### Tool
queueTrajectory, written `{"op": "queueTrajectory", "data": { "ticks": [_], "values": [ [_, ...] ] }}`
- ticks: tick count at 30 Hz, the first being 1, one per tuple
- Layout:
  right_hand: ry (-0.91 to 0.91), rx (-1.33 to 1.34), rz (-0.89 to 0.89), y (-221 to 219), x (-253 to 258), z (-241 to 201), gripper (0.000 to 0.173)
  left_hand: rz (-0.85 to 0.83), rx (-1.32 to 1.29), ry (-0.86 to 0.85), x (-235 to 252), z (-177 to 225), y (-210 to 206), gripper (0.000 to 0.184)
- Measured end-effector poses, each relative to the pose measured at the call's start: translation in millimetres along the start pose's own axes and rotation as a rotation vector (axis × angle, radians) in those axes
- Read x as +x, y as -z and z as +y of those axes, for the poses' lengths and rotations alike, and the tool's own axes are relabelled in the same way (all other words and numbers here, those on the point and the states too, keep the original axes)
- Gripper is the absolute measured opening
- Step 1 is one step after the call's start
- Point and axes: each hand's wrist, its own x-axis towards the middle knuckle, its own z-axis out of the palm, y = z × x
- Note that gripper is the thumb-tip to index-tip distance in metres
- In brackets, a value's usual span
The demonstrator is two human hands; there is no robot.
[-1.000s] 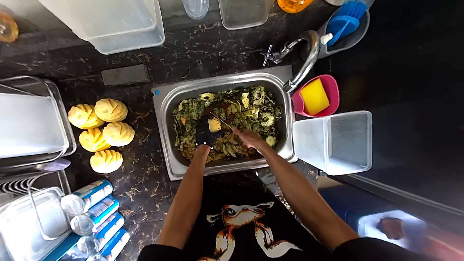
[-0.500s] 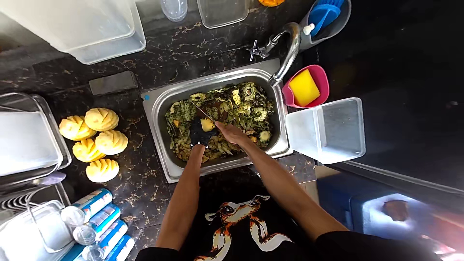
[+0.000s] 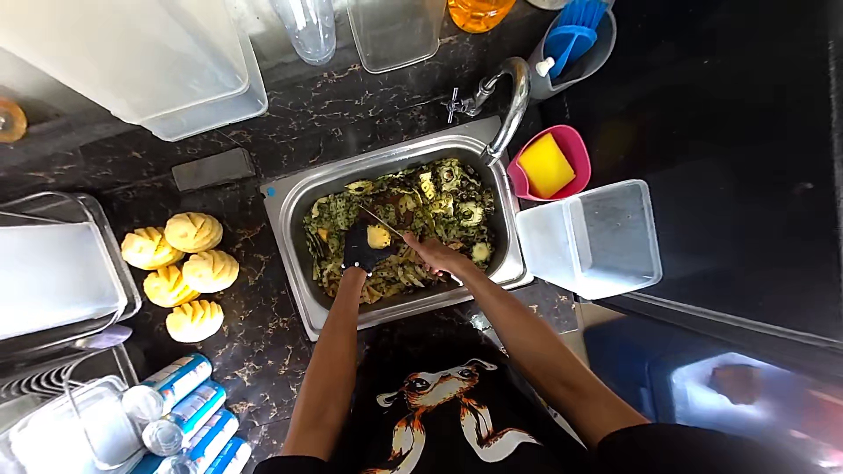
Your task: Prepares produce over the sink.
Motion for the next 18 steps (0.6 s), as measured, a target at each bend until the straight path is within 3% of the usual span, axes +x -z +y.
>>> {"op": "queueTrajectory", "data": {
  "ticks": [1,2,3,4,5,7,8,9,10,11,12,13,15,17,18],
  "values": [
    [-0.004,-0.058,0.016,-0.9,-2.6,-6.8,0.092,-0.276,0.038,0.182,13.6,9.6,15.2,0.096],
    [-0.004,-0.099,0.041,-2.8,-2.2,-11.4,0.093,-0.248,0.016,0.182,24.6,-5.3,-1.3,0.098],
    [-0.008,-0.117,0.058,-3.8,0.7,-14.7,0.094,0.172,-0.132,0.001,35.1,-42.9,-53.0,0.098],
    [-0.006,-0.113,0.065,-4.6,4.5,-15.7,0.096,0.264,-0.2,-0.072,47.5,-63.8,-75.4,0.102],
    [0.006,-0.1,0.079,-7.9,8.1,-12.5,0.097,0.247,-0.209,-0.1,50.3,-72.0,-79.0,0.102],
    [0.071,-0.093,0.147,-14.1,10.1,-4.8,0.1,-0.024,-0.031,-0.009,40.3,-54.0,-36.4,0.094],
    [0.106,-0.093,0.183,-17.8,7.2,1.6,0.101,-0.418,0.132,0.149,41.3,-31.4,0.8,0.096],
    [0.138,-0.099,0.21,-20.9,2.3,5.9,0.101,-0.075,0.043,-0.003,37.8,-58.4,-34.8,0.103],
    [0.164,-0.116,0.231,-20.7,-3.5,5.1,0.098,0.099,-0.035,-0.071,45.2,-79.0,-62.6,0.116],
    [0.173,-0.151,0.247,-19.6,-9.4,2.5,0.095,0.134,-0.084,-0.051,46.7,-89.9,-78.6,0.125],
    [0.171,-0.195,0.263,-18.6,-16.1,-0.1,0.092,0.135,-0.132,-0.006,39.7,-91.5,-86.3,0.121],
    [0.165,-0.253,0.284,-18.4,-21.3,-1.6,0.089,0.102,-0.175,0.07,25.2,-86.0,-87.5,0.102],
    [0.151,-0.358,0.307,-19.6,-30.0,-3.3,0.084,-0.102,-0.291,0.353,-16.4,-54.5,-64.5,0.048],
    [0.129,-0.446,0.316,-21.3,-34.9,-5.5,0.083,-0.314,-0.369,0.532,-42.7,-16.0,-14.0,0.042],
    [0.121,-0.473,0.329,-22.7,-36.6,-6.4,0.083,-0.342,-0.368,0.546,-50.2,-1.3,5.2,0.041]
  ]
}}
